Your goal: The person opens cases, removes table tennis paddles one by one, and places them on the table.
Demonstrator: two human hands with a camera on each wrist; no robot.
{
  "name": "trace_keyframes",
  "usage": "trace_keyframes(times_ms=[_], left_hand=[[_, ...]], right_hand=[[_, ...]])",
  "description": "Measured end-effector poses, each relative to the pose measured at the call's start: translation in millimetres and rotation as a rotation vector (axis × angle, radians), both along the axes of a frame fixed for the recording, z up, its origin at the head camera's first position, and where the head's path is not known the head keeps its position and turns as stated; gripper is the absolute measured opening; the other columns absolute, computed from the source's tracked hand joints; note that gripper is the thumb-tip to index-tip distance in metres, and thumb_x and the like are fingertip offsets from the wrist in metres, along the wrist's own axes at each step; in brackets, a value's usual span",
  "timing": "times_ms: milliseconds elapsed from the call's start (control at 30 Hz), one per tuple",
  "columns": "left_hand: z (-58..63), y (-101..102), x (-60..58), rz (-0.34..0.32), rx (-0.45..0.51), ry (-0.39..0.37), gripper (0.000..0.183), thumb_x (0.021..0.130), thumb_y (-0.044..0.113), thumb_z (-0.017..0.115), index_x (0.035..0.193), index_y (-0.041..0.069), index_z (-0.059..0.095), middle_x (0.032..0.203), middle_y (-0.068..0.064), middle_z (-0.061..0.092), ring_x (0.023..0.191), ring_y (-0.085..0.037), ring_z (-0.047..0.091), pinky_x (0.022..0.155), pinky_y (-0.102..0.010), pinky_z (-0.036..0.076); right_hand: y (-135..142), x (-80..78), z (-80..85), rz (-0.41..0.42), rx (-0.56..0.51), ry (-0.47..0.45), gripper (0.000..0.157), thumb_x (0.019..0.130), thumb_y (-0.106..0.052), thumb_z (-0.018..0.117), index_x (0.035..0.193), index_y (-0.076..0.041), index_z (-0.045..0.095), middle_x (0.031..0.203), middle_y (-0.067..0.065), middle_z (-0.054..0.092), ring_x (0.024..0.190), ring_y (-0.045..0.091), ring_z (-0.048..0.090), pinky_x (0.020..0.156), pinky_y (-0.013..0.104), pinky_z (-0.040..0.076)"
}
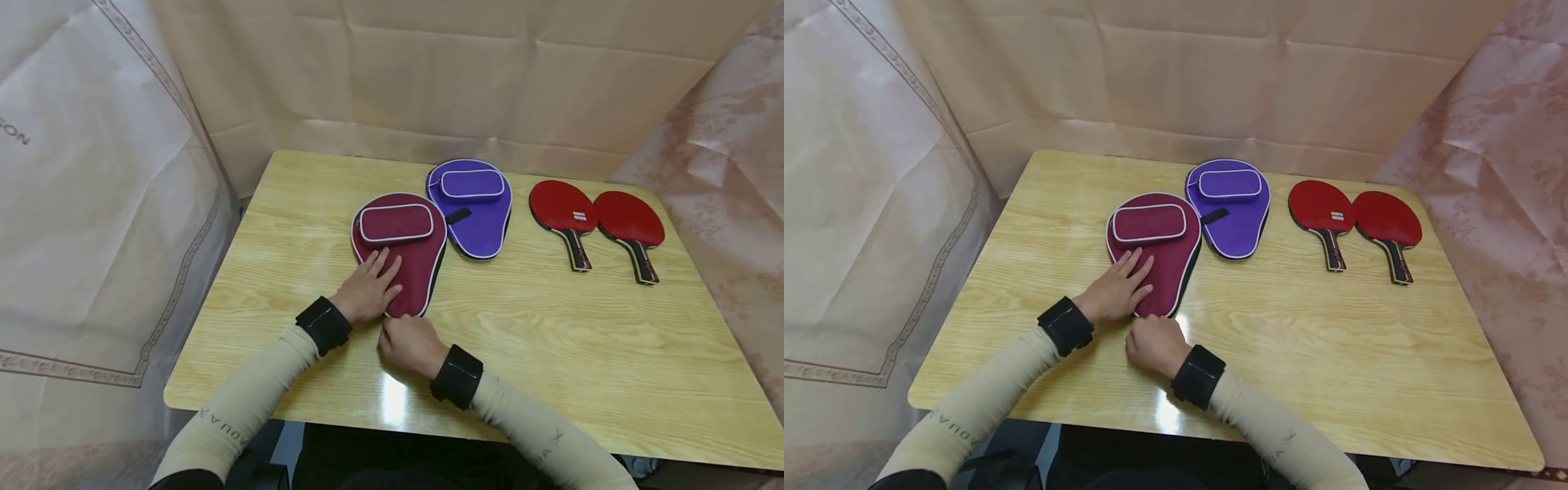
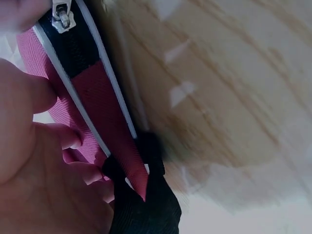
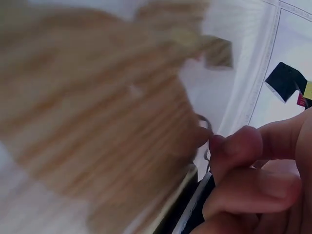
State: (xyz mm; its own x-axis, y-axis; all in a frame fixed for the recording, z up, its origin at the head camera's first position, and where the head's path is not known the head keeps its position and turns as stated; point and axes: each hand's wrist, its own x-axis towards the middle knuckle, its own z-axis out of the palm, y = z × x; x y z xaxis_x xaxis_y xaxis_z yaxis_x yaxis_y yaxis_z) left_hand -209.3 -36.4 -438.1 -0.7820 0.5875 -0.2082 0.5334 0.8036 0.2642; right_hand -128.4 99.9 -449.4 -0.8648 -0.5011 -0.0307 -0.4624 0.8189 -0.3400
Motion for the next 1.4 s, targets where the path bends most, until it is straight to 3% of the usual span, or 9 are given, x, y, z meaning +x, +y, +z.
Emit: trace_keyframes(times_ms=[267,433,600,733,833,967,1133,1267,1400], left_hand=[[-0.4,-1.2,4.1,0.005,0.003,0.017,0.060,0.108,0.037,0.032,0.159,0.008,0.019,0.164,-0.022,0.010,0.152,-0.038,0.009,0.123,-0.044,0.014],[-0.4,-2.9,9.4,0.029,0.017,0.005,0.060,0.108,0.039,0.034,0.158,0.009,0.021,0.164,-0.021,0.012,0.152,-0.037,0.011,0.123,-0.045,0.015],[-2.6,-4.1,15.6,0.044,0.029,-0.003,0.061,0.107,0.041,0.036,0.158,0.011,0.023,0.164,-0.019,0.014,0.151,-0.038,0.014,0.122,-0.048,0.019],[-3.8,-7.7,15.7,0.041,0.038,-0.019,0.062,0.107,0.043,0.034,0.159,0.011,0.022,0.165,-0.017,0.013,0.152,-0.036,0.011,0.123,-0.048,0.015],[-3.0,-15.0,13.4,0.048,0.055,-0.017,0.063,0.107,0.043,0.035,0.158,0.008,0.024,0.164,-0.017,0.016,0.152,-0.036,0.011,0.123,-0.049,0.013],[0.8,-30.2,10.6,0.077,0.077,-0.014,0.063,0.107,0.041,0.037,0.156,0.003,0.027,0.163,-0.019,0.021,0.152,-0.036,0.013,0.122,-0.050,0.015],[5.7,-48.1,8.0,0.112,0.089,-0.017,0.062,0.107,0.040,0.036,0.155,0.001,0.028,0.162,-0.021,0.021,0.151,-0.038,0.015,0.122,-0.051,0.014],[7.0,-60.4,7.0,0.120,0.083,0.004,0.061,0.108,0.037,0.036,0.154,-0.001,0.028,0.160,-0.024,0.023,0.149,-0.041,0.018,0.121,-0.054,0.016],[8.4,-75.8,7.2,0.150,0.078,-0.003,0.060,0.108,0.036,0.035,0.154,-0.001,0.029,0.160,-0.026,0.023,0.149,-0.043,0.017,0.121,-0.055,0.016]], right_hand=[[28.6,-8.7,27.4,-0.085,-0.131,-0.123,0.030,0.095,-0.020,0.061,0.065,-0.015,0.059,0.056,-0.006,0.052,0.050,0.010,0.050,0.047,0.028,0.041],[59.0,-38.1,35.5,-0.357,-0.280,-0.161,0.026,0.096,-0.022,0.060,0.075,-0.007,0.061,0.063,0.000,0.055,0.053,0.013,0.050,0.050,0.027,0.040],[73.2,-61.9,21.9,-0.586,-0.490,-0.421,0.025,0.098,-0.027,0.057,0.099,-0.002,0.055,0.071,0.005,0.060,0.056,0.015,0.060,0.054,0.027,0.048],[74.4,-68.7,11.7,-0.641,-0.644,-0.560,0.027,0.099,-0.026,0.060,0.082,-0.005,0.052,0.064,0.004,0.057,0.052,0.015,0.055,0.050,0.026,0.044],[74.2,-69.6,8.9,-0.674,-0.684,-0.544,0.034,0.097,-0.027,0.063,0.072,-0.011,0.047,0.057,0.000,0.049,0.047,0.014,0.045,0.045,0.025,0.036],[73.2,-69.0,12.0,-0.681,-0.739,-0.501,0.033,0.096,-0.026,0.064,0.073,-0.013,0.046,0.057,-0.004,0.045,0.051,0.012,0.045,0.047,0.025,0.040],[71.1,-67.8,21.0,-0.638,-0.736,-0.357,0.029,0.096,-0.023,0.064,0.075,-0.009,0.049,0.060,-0.005,0.046,0.057,0.011,0.046,0.052,0.024,0.038],[64.7,-65.6,29.4,-0.559,-0.721,-0.223,0.026,0.097,-0.024,0.063,0.081,-0.006,0.052,0.070,-0.002,0.050,0.066,0.012,0.048,0.059,0.023,0.038],[51.9,-61.1,36.0,-0.374,-0.747,-0.105,0.023,0.100,-0.024,0.060,0.094,-0.002,0.058,0.083,0.008,0.059,0.076,0.017,0.054,0.067,0.024,0.043]])
